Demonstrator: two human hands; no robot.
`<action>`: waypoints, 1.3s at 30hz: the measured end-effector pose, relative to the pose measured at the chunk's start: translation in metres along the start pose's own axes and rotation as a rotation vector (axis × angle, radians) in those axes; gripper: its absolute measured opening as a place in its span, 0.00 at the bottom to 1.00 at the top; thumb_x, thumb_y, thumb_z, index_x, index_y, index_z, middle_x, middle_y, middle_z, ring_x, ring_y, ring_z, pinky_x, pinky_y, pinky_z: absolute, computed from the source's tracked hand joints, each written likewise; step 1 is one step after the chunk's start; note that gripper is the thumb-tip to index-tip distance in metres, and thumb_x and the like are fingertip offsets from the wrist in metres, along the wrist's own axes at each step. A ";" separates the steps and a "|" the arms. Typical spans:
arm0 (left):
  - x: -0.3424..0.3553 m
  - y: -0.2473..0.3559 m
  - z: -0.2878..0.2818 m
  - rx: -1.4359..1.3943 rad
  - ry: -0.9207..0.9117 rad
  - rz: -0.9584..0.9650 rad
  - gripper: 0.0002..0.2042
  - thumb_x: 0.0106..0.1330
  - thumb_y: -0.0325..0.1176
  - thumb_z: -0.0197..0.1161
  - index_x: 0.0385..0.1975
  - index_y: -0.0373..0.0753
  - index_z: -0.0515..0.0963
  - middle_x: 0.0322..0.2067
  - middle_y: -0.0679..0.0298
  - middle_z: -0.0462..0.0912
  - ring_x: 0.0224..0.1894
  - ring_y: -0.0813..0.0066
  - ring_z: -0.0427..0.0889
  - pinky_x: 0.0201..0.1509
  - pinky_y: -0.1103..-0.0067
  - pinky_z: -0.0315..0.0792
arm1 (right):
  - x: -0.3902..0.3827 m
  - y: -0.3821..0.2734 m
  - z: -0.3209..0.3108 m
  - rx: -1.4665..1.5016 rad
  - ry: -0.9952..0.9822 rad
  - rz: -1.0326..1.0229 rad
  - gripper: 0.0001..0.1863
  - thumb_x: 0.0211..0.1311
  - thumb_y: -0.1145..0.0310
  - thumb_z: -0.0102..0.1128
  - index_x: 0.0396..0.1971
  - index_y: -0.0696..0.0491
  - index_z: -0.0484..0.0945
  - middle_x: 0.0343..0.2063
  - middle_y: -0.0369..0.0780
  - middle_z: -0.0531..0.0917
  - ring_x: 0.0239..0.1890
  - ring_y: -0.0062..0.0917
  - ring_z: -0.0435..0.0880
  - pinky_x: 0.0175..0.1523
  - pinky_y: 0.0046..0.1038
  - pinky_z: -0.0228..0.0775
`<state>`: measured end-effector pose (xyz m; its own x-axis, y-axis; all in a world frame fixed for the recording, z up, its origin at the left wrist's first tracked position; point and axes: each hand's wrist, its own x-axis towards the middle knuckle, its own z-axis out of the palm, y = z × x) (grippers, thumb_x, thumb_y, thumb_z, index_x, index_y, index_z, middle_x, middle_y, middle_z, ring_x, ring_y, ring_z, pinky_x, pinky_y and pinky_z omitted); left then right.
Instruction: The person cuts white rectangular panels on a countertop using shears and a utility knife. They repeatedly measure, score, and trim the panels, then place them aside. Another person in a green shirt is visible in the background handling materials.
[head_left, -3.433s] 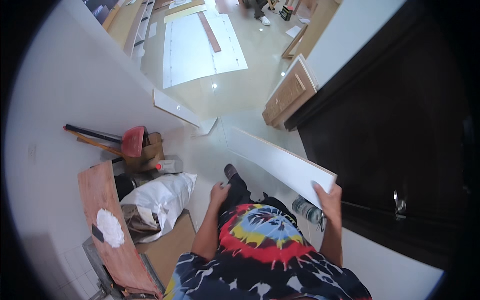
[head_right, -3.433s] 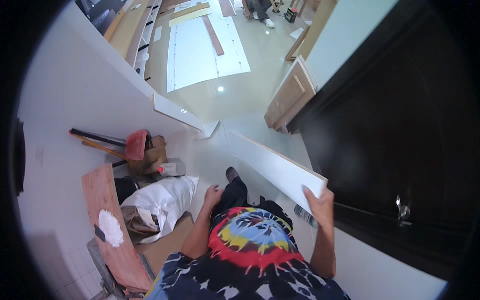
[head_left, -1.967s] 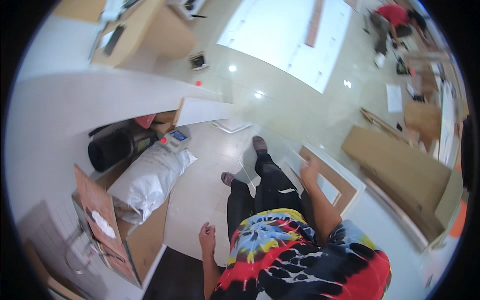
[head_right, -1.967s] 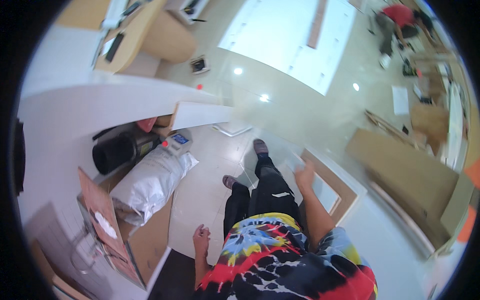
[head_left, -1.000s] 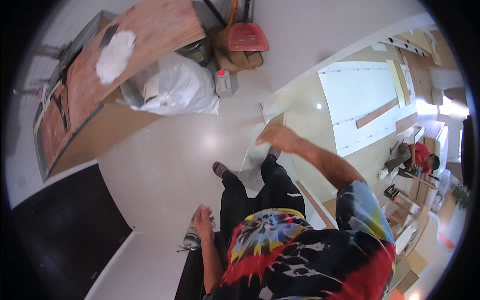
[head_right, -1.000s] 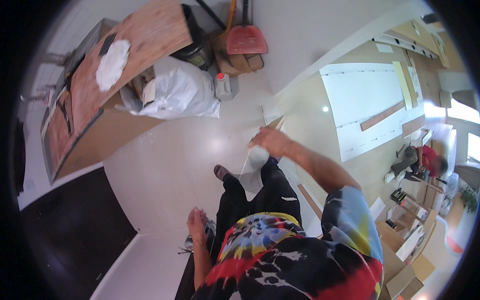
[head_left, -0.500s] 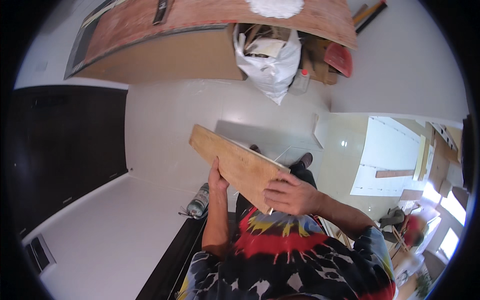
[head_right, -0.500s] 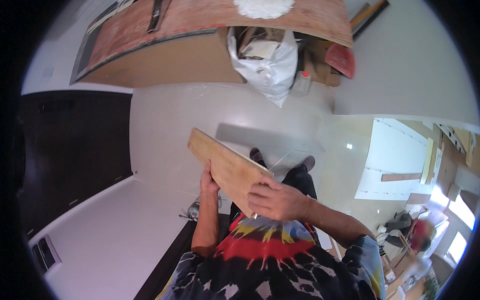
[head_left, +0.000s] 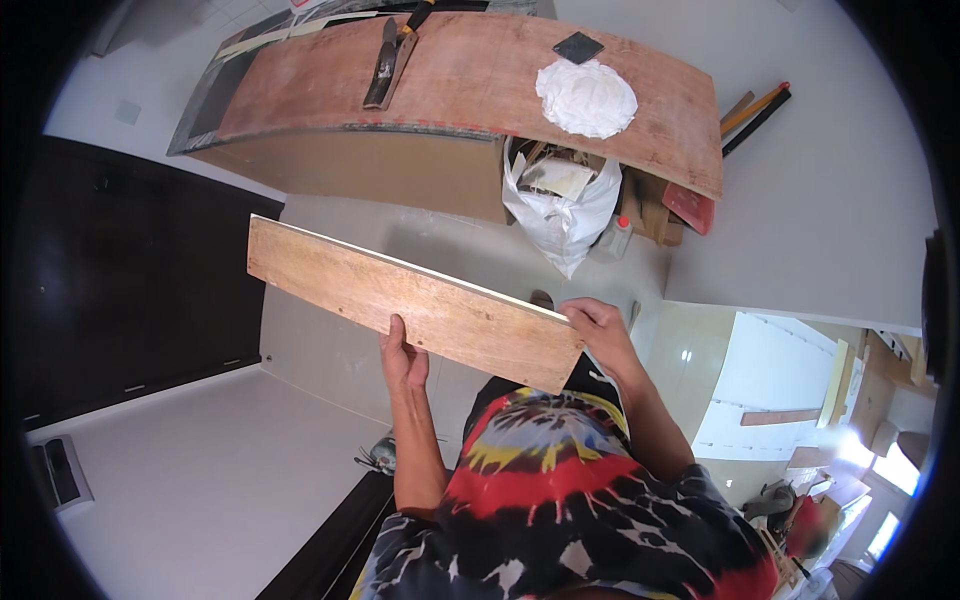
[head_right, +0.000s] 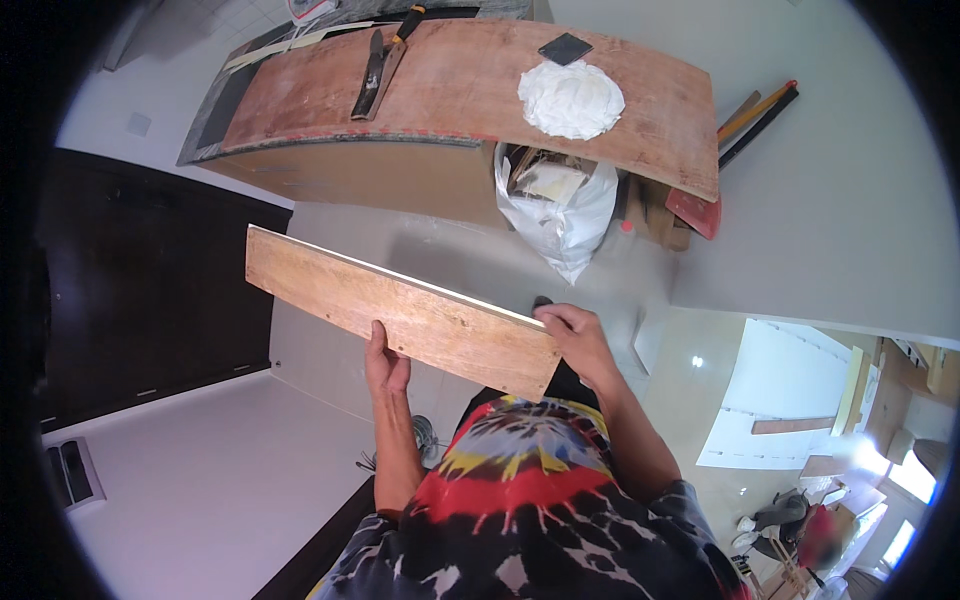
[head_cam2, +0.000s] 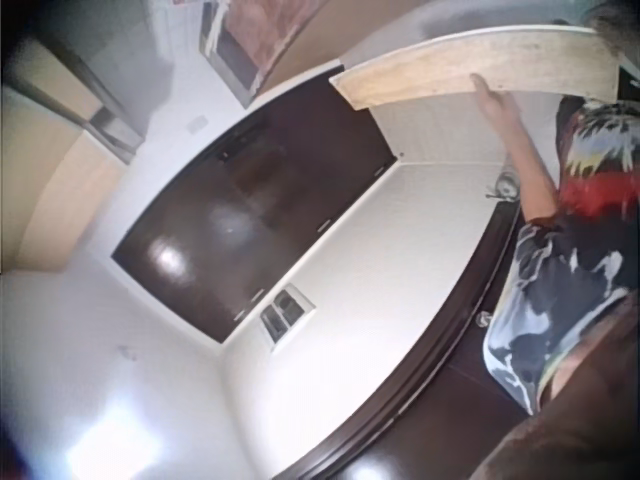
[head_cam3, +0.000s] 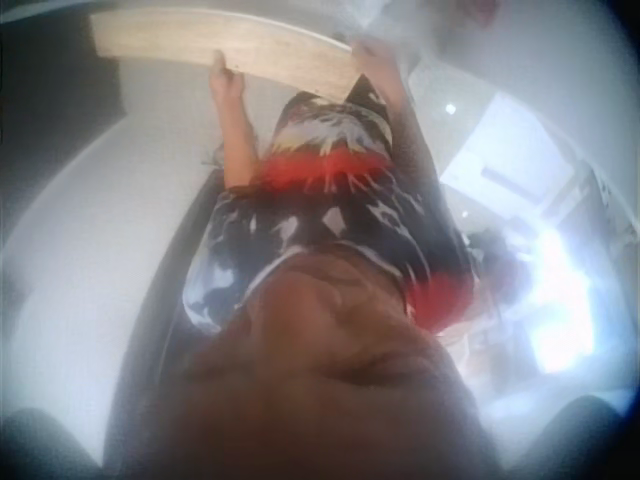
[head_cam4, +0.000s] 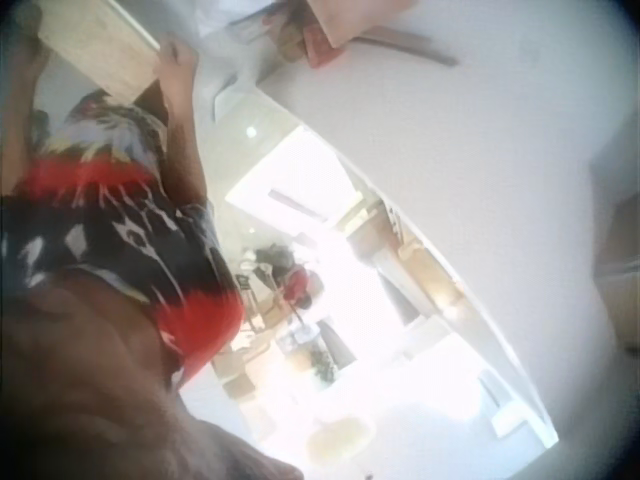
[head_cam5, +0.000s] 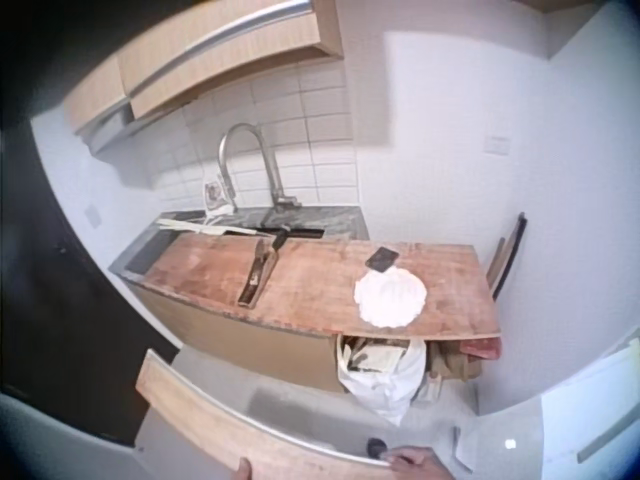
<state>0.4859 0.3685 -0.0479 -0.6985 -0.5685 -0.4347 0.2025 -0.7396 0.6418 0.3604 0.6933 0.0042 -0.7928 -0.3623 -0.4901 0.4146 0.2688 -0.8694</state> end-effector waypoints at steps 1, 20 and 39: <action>0.007 0.005 0.010 0.039 0.030 0.020 0.26 0.77 0.33 0.62 0.72 0.38 0.65 0.65 0.57 0.77 0.66 0.59 0.77 0.73 0.60 0.72 | 0.016 0.006 0.003 0.067 -0.041 0.000 0.16 0.75 0.66 0.62 0.52 0.63 0.84 0.45 0.40 0.88 0.46 0.22 0.83 0.52 0.27 0.76; 0.099 0.106 0.060 0.062 0.132 0.227 0.25 0.79 0.34 0.60 0.71 0.33 0.65 0.65 0.54 0.77 0.66 0.60 0.77 0.72 0.62 0.72 | 0.144 -0.089 0.040 0.482 -0.293 0.075 0.21 0.77 0.69 0.60 0.65 0.60 0.75 0.54 0.41 0.83 0.54 0.26 0.84 0.56 0.32 0.80; 0.300 0.285 0.084 0.188 -0.238 0.186 0.29 0.70 0.22 0.66 0.71 0.36 0.66 0.63 0.55 0.77 0.65 0.63 0.78 0.72 0.65 0.70 | 0.293 -0.227 0.169 -0.013 0.385 -0.408 0.21 0.71 0.62 0.66 0.54 0.64 0.80 0.40 0.45 0.88 0.39 0.28 0.87 0.49 0.30 0.81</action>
<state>0.2758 0.0175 0.0574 -0.8065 -0.5708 -0.1540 0.2269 -0.5394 0.8109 0.1097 0.3749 0.0468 -0.9947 -0.0878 -0.0539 0.0367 0.1873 -0.9816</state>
